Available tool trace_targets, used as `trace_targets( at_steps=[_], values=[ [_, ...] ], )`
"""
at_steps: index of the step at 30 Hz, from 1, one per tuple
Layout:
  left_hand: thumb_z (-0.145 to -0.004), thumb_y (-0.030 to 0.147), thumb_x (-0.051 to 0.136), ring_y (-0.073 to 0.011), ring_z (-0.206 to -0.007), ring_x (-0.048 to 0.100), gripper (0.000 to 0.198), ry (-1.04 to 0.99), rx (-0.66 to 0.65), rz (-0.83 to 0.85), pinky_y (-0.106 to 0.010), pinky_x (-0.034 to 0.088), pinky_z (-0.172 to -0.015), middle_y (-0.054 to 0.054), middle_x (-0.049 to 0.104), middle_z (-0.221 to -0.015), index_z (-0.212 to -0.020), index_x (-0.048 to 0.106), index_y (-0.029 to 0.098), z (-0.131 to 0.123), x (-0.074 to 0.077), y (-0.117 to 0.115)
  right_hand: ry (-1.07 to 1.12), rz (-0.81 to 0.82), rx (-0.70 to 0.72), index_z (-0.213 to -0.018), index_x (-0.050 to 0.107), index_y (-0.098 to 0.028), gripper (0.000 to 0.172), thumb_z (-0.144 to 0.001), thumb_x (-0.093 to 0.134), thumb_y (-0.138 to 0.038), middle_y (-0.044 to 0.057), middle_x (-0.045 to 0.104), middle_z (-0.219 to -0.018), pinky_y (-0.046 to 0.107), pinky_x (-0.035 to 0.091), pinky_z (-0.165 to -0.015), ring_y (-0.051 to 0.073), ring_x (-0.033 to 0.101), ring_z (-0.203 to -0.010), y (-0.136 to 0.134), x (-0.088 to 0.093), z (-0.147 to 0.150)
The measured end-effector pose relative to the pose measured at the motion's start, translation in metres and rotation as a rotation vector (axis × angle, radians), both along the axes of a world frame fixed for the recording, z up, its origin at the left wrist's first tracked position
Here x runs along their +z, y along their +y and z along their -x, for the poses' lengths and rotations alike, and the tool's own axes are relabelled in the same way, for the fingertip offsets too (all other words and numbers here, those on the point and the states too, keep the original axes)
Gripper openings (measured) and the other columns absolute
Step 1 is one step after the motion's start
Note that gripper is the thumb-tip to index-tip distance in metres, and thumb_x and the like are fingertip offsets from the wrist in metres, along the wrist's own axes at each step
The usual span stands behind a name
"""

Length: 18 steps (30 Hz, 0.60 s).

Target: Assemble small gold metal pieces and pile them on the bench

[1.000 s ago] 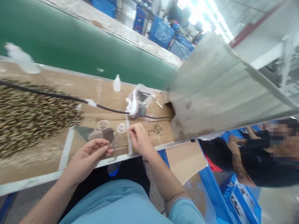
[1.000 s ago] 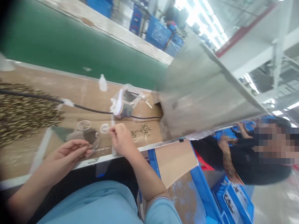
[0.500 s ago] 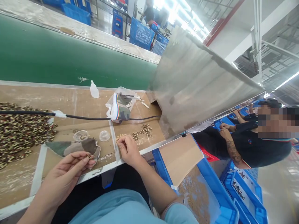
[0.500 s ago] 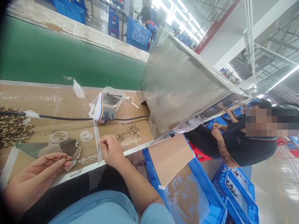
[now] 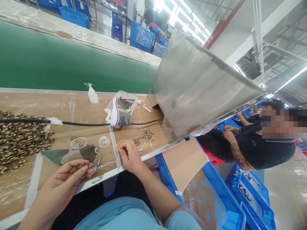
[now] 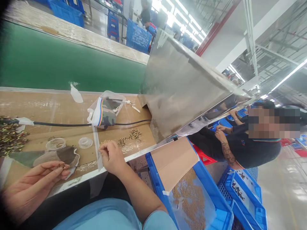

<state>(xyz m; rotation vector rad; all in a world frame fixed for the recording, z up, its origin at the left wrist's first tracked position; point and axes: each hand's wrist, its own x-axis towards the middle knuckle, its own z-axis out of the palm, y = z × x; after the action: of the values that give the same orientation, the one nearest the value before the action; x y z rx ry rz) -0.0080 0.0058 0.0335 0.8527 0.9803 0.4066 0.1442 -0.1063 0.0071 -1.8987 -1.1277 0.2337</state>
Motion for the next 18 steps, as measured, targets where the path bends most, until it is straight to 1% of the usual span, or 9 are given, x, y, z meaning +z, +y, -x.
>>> trace_targets(
  at_steps=[2, 3, 5, 8, 12, 14, 18],
  values=[
    [-0.018, 0.026, 0.088, -0.0105, -0.055, 0.061, 0.050, 0.008, 0.026, -0.006, -0.012, 0.053, -0.056, 0.004, 0.066, -0.057, -0.062, 0.065, 0.020, -0.0015, 0.0011, -0.0005, 0.002, -0.021, 0.013, -0.081, 0.047, -0.021, 0.008, -0.086, 0.042, -0.023, 0.004, 0.055, -0.083, 0.029, 0.043, -0.075, 0.015, 0.051, -0.084, -0.0003, -0.0010, -0.0004],
    [-0.017, 0.024, 0.087, -0.0105, -0.055, 0.061, 0.050, 0.019, 0.034, -0.008, -0.012, 0.053, -0.055, 0.004, 0.066, -0.056, -0.062, 0.065, 0.020, -0.0023, 0.0019, -0.0007, 0.003, -0.034, 0.015, -0.081, 0.047, -0.021, 0.008, -0.086, 0.042, -0.024, 0.004, 0.055, -0.083, 0.029, 0.043, -0.075, 0.015, 0.051, -0.084, -0.0005, -0.0016, -0.0006],
    [-0.018, 0.021, 0.087, -0.0106, -0.054, 0.061, 0.048, 0.043, 0.047, -0.008, -0.011, 0.053, -0.055, 0.003, 0.065, -0.055, -0.061, 0.066, 0.020, -0.0040, 0.0039, -0.0011, 0.007, -0.055, 0.008, -0.082, 0.048, -0.021, 0.008, -0.086, 0.042, -0.024, 0.004, 0.054, -0.083, 0.028, 0.043, -0.074, 0.015, 0.051, -0.084, -0.0009, -0.0026, -0.0006],
    [-0.020, 0.019, 0.086, -0.0109, -0.055, 0.061, 0.045, 0.051, 0.047, -0.001, -0.011, 0.053, -0.055, 0.002, 0.066, -0.055, -0.060, 0.066, 0.020, -0.0053, 0.0061, -0.0017, 0.008, -0.039, -0.001, -0.082, 0.048, -0.021, 0.006, -0.086, 0.044, -0.024, 0.003, 0.055, -0.084, 0.028, 0.044, -0.074, 0.015, 0.051, -0.084, -0.0015, -0.0039, 0.0000],
    [-0.020, 0.019, 0.086, -0.0118, -0.055, 0.061, 0.044, 0.047, 0.044, -0.005, -0.014, 0.053, -0.054, 0.002, 0.066, -0.056, -0.059, 0.066, 0.021, -0.0045, 0.0046, -0.0001, -0.016, -0.033, -0.013, -0.083, 0.049, -0.021, 0.007, -0.086, 0.043, -0.024, 0.003, 0.055, -0.084, 0.028, 0.044, -0.073, 0.014, 0.051, -0.083, -0.0009, -0.0070, -0.0005],
    [-0.023, 0.021, 0.086, -0.0116, -0.055, 0.061, 0.043, 0.024, 0.037, 0.001, -0.016, 0.053, -0.054, 0.003, 0.066, -0.057, -0.061, 0.065, 0.021, -0.0042, 0.0035, 0.0016, -0.040, -0.068, -0.016, -0.083, 0.049, -0.021, 0.009, -0.087, 0.042, -0.025, 0.003, 0.055, -0.083, 0.027, 0.043, -0.072, 0.014, 0.052, -0.082, 0.0003, -0.0087, -0.0018],
    [-0.035, 0.022, 0.087, -0.0108, -0.055, 0.061, 0.041, -0.064, 0.004, 0.033, -0.018, 0.051, -0.055, 0.003, 0.065, -0.057, -0.068, 0.062, 0.018, -0.0036, 0.0053, -0.0036, -0.064, -0.138, 0.013, -0.079, 0.049, -0.021, 0.014, -0.088, 0.038, -0.025, 0.003, 0.056, -0.079, 0.028, 0.042, -0.070, 0.014, 0.052, -0.079, 0.0000, -0.0081, -0.0015]
  ],
)
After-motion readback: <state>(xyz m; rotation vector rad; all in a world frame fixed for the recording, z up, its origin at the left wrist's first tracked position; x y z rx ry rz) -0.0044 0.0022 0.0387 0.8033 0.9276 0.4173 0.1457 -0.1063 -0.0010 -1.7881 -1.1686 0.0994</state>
